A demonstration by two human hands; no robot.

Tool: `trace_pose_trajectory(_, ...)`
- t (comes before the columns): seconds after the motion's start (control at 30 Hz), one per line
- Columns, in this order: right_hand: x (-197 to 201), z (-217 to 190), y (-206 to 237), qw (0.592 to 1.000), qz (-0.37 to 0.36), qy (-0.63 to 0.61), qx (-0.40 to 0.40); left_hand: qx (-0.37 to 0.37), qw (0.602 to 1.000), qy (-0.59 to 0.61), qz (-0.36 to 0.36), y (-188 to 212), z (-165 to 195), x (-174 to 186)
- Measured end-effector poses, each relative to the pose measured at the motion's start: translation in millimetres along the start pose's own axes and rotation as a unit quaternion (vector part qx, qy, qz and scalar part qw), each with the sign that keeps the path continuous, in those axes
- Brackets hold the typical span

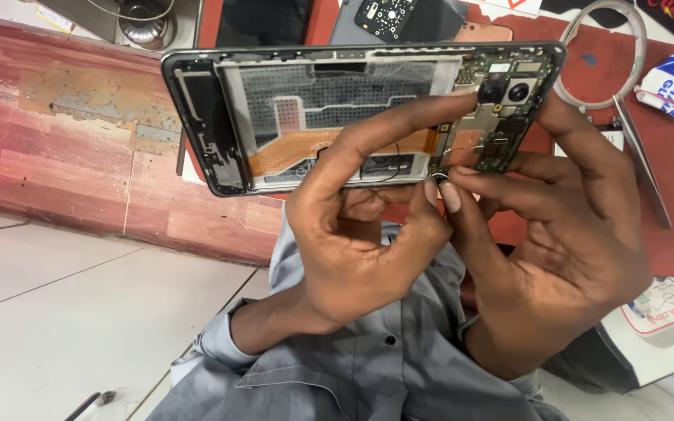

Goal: The person holds a disassembled smartphone and uses tweezers to manipulate internal components and ribbon cables. They peel back protective film and adjust connectors while rotating the device to access different areas.

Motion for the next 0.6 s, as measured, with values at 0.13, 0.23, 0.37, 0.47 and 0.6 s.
trace_pose_trajectory(0.13, -1.4, -1.8, 0.4, 1.0, 0.006, 0.023, 0.007, -0.019, 0.998, 0.051, 0.009, 0.6, -1.3, 0.0)
trace_pose_trajectory(0.23, -2.5, -3.1, 1.4, 1.0, 0.002, 0.022, 0.012, -0.024, 0.999, 0.046, 0.011, 1.5, -2.2, 0.6)
trace_pose_trajectory(0.37, -1.5, -1.8, 1.9, 1.0, 0.004, 0.005, 0.008, -0.011, 0.997, 0.075, 0.011, 2.9, -3.6, -1.2)
trace_pose_trajectory(0.47, -0.1, -0.7, 0.5, 1.0, -0.006, 0.01, 0.024, -0.006, 0.994, 0.105, 0.004, 3.0, -5.7, -3.7)
trace_pose_trajectory(0.6, 1.3, 3.0, 2.1, 1.0, 0.0, -0.004, 0.015, -0.024, 0.993, 0.116, -0.005, 3.8, -8.4, -4.4)
Point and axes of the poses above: each hand's wrist, its own y-axis away from the middle knuckle, its own x-axis out of the back of the hand, z = x × y, the point moved 6 cm from there along -y, towards the middle knuckle, and after that the axes turned 6 degrees about z, right-handed, at the moved point
